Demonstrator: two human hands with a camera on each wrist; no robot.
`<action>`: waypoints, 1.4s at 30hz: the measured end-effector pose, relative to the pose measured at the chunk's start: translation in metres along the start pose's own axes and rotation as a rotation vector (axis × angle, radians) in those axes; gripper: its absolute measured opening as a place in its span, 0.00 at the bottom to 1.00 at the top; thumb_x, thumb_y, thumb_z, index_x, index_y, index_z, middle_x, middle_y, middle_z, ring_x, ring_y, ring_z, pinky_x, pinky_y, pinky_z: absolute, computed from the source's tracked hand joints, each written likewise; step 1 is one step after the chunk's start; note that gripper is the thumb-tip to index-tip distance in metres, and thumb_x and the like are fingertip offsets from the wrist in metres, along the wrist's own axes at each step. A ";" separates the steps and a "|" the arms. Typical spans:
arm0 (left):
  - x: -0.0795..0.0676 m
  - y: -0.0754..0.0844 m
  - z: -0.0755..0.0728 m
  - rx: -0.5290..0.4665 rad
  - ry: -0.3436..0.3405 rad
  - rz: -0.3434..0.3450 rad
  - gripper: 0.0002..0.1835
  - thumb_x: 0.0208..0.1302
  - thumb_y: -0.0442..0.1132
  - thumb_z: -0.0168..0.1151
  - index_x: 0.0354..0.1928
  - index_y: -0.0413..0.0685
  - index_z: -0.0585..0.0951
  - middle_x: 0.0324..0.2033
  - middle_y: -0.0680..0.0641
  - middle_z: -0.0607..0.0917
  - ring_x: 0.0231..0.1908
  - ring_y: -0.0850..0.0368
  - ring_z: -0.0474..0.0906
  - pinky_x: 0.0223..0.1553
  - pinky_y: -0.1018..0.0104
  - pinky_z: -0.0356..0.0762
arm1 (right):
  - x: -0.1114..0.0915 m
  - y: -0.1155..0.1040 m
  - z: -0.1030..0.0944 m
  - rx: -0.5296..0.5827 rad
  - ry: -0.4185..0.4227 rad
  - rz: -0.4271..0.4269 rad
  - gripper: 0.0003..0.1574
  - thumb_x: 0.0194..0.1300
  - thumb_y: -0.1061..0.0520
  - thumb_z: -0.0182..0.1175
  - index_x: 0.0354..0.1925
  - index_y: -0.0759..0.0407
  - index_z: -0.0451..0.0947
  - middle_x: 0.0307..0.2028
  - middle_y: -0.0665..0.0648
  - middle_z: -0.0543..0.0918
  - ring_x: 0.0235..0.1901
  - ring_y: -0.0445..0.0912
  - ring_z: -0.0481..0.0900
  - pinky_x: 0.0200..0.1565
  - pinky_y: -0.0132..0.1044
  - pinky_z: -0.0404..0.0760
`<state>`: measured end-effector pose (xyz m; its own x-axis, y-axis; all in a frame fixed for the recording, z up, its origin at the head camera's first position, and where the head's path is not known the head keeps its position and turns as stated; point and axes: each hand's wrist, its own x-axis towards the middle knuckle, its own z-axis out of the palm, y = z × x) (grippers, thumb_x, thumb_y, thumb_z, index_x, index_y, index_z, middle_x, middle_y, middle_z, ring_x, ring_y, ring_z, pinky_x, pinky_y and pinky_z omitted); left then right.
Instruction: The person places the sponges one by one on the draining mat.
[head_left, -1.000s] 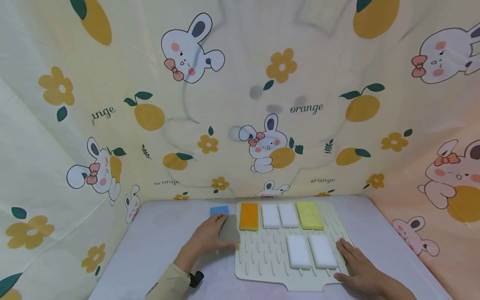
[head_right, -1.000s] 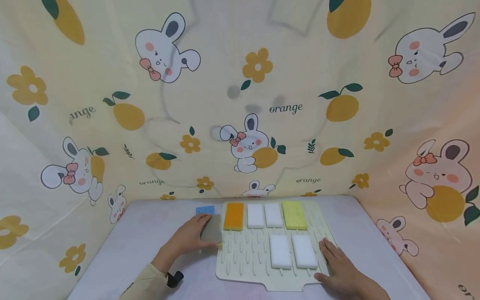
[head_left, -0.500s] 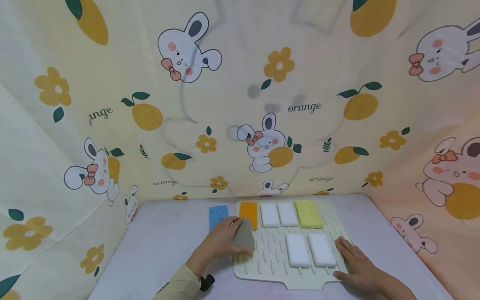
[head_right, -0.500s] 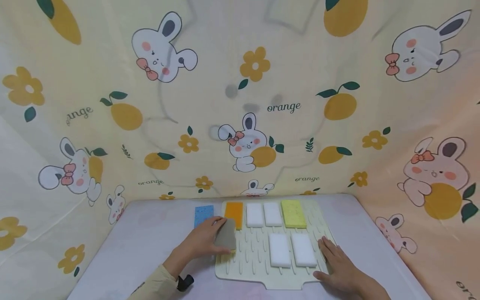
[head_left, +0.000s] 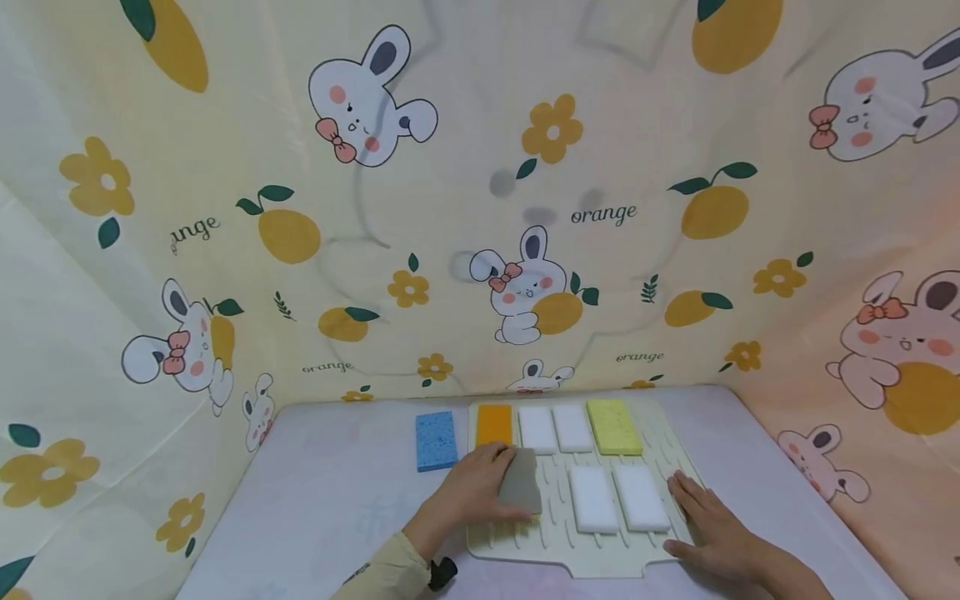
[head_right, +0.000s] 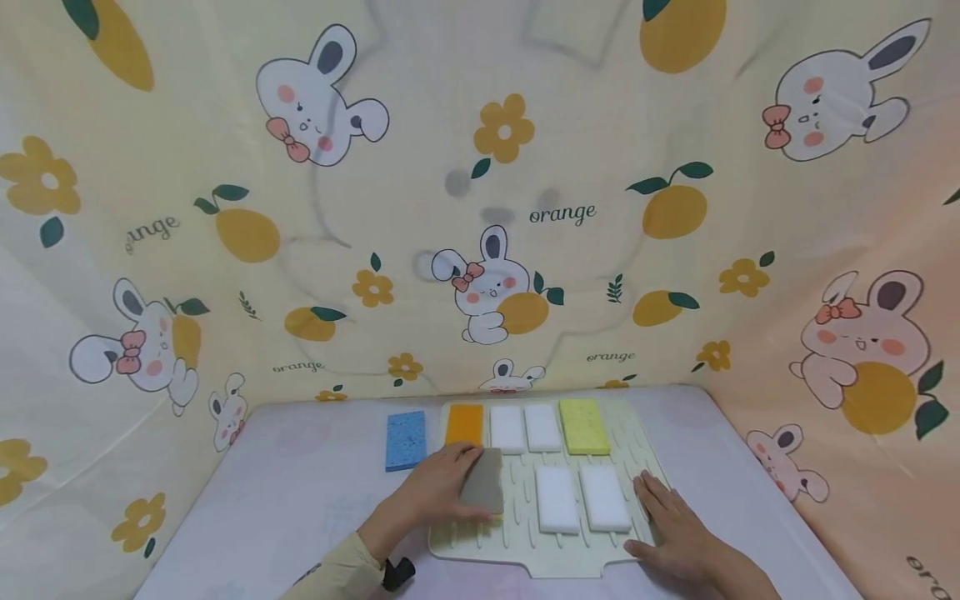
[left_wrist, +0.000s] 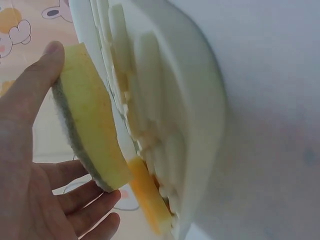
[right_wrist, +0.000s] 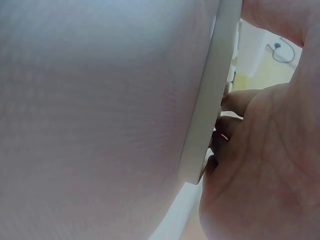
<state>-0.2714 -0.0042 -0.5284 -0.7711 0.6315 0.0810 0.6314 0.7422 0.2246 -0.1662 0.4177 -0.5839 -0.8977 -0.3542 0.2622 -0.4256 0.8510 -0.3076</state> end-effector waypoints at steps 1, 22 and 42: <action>0.001 0.002 0.001 -0.001 -0.001 0.003 0.63 0.52 0.83 0.69 0.81 0.51 0.68 0.74 0.46 0.74 0.68 0.50 0.73 0.71 0.52 0.76 | 0.000 0.002 0.002 -0.023 0.021 -0.021 0.66 0.67 0.39 0.73 0.83 0.70 0.51 0.82 0.73 0.54 0.69 0.13 0.19 0.69 0.15 0.21; 0.017 0.034 0.018 0.097 -0.010 0.038 0.60 0.53 0.83 0.68 0.79 0.51 0.69 0.72 0.48 0.75 0.67 0.52 0.74 0.72 0.58 0.75 | 0.003 -0.010 -0.006 0.030 -0.064 0.062 0.64 0.68 0.38 0.71 0.79 0.78 0.54 0.74 0.82 0.62 0.67 0.11 0.17 0.66 0.14 0.18; 0.013 0.039 0.016 0.055 -0.027 0.009 0.62 0.56 0.84 0.63 0.82 0.51 0.65 0.76 0.48 0.71 0.72 0.51 0.71 0.74 0.54 0.73 | 0.006 -0.014 -0.011 0.102 -0.123 0.140 0.62 0.67 0.37 0.71 0.76 0.79 0.60 0.75 0.83 0.59 0.78 0.23 0.23 0.61 0.11 0.19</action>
<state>-0.2560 0.0364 -0.5340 -0.7634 0.6434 0.0564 0.6424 0.7472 0.1705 -0.1644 0.4077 -0.5679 -0.9534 -0.2851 0.0988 -0.2994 0.8536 -0.4263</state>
